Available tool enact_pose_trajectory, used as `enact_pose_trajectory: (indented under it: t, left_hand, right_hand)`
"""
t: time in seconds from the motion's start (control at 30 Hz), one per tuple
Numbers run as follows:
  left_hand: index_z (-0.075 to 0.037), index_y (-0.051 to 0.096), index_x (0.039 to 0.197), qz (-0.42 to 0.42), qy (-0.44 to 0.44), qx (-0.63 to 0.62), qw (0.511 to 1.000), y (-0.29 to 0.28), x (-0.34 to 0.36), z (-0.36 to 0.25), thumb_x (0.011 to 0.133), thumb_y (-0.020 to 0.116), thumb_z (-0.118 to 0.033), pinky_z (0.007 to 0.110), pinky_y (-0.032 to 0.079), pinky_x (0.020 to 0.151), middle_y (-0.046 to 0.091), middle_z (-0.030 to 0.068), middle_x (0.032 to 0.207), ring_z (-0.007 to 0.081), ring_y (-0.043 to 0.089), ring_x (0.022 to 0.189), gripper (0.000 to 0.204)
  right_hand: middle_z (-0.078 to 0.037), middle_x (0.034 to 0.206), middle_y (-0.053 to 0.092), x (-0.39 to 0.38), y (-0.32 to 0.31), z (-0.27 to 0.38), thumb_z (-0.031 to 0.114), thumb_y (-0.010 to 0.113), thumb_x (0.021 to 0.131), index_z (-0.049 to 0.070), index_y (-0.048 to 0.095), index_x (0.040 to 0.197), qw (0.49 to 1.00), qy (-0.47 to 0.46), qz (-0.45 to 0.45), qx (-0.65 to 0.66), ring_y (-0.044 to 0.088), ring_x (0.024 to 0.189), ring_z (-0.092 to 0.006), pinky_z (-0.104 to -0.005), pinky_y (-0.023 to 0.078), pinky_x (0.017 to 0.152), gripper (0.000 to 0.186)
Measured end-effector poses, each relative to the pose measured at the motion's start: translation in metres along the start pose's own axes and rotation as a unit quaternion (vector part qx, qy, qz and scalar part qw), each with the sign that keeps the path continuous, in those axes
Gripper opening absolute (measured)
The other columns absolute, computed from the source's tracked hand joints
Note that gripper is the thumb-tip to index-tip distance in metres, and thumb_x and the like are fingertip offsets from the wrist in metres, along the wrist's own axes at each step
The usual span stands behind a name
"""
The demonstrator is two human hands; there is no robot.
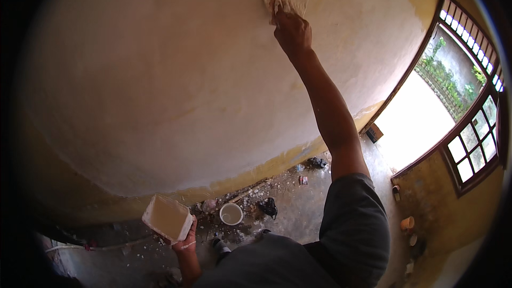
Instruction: The person applies a white plaster or filler material to an indoor wall using a spreader. The person periodically scrapes more material from a rectangular container and smooths it onto different sections of the wall.
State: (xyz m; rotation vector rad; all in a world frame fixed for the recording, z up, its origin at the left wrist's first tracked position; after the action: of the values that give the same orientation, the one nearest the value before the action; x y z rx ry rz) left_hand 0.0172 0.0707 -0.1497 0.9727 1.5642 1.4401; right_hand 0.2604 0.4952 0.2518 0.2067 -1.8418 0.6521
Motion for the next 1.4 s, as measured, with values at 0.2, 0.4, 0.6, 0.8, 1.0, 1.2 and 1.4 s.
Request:
enact_pose_trajectory:
  t: [0.2,0.4,0.6,0.8,1.0,1.2,1.4]
  left_hand:
    - [-0.016,0.048,0.136,-0.104,0.004,0.007,0.995,-0.034,0.005,-0.009,0.082,0.058,-0.064,0.064,0.038,0.097,0.052,0.0097,0.137,0.0362,0.048,0.125,0.073]
    - [-0.017,0.048,0.136,-0.050,-0.005,0.005,0.999,-0.011,0.004,-0.008,0.082,0.056,-0.065,0.065,0.039,0.096,0.051,0.0088,0.137,0.0361,0.048,0.125,0.072]
    - [-0.017,0.046,0.138,-0.026,0.003,0.002,1.000,-0.015,0.002,-0.011,0.082,0.056,-0.065,0.065,0.039,0.097,0.050,0.0089,0.139,0.0365,0.048,0.126,0.073]
    - [-0.018,0.043,0.140,-0.009,0.008,0.007,1.000,-0.032,0.000,-0.022,0.085,0.054,-0.061,0.066,0.036,0.100,0.045,0.0092,0.143,0.0357,0.043,0.130,0.071]
    - [-0.018,0.045,0.138,-0.026,0.000,0.039,0.999,-0.018,-0.002,-0.016,0.084,0.055,-0.064,0.065,0.038,0.099,0.050,0.0086,0.138,0.0370,0.048,0.126,0.072]
    - [-0.020,0.042,0.140,0.071,0.001,0.089,0.994,0.028,0.007,0.016,0.084,0.053,-0.065,0.066,0.043,0.094,0.052,0.0090,0.136,0.0382,0.049,0.124,0.073]
    - [-0.022,0.039,0.142,0.043,0.035,0.093,0.994,0.027,0.006,0.049,0.084,0.054,-0.066,0.065,0.049,0.089,0.051,0.0095,0.137,0.0392,0.048,0.125,0.074]
  right_hand:
    - [-0.023,0.111,0.060,-0.064,-0.066,-0.051,0.018,0.061,0.084,-0.003,0.060,0.111,0.848,0.501,0.016,0.173,0.061,0.100,-0.0354,-0.0415,0.051,0.085,0.035]
    - [-0.023,0.122,0.055,-0.001,-0.035,-0.096,0.024,0.068,0.074,-0.006,0.046,0.127,0.817,0.545,-0.006,0.188,0.054,0.115,-0.0342,-0.0425,0.046,0.097,0.065]
    - [-0.022,0.111,0.062,0.070,-0.057,-0.027,0.024,0.066,0.073,-0.005,0.058,0.110,0.860,0.477,-0.034,0.179,0.063,0.098,-0.0347,-0.0407,0.051,0.088,0.048]
    - [-0.019,0.100,0.066,0.084,-0.064,0.042,0.015,0.060,0.078,0.006,0.063,0.111,0.970,0.235,-0.028,0.049,0.065,0.092,-0.0337,-0.0415,0.053,0.083,0.034]
    - [-0.013,0.088,0.066,-0.099,-0.061,0.153,0.017,0.062,0.082,0.012,0.066,0.101,0.897,-0.079,0.305,0.309,0.066,0.078,-0.0336,-0.0415,0.054,0.069,0.020]
    - [-0.016,0.092,0.067,-0.222,-0.046,0.094,0.019,0.066,0.076,0.008,0.063,0.099,0.751,0.040,0.553,0.359,0.065,0.087,-0.0366,-0.0456,0.051,0.080,0.027]
    - [-0.019,0.095,0.066,0.029,-0.081,0.002,0.020,0.068,0.083,0.001,0.059,0.098,0.950,0.073,0.042,0.302,0.066,0.086,-0.0293,-0.0374,0.052,0.075,0.026]
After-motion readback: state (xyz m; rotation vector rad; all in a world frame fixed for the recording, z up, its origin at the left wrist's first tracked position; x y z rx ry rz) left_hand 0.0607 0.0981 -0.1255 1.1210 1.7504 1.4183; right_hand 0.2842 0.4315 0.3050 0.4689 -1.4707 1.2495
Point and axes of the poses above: each hand's wrist, its own x-axis towards the middle knuckle, its own y-axis out of the palm, z = x × y, the point moved 3 cm from there along x, towards the middle knuckle
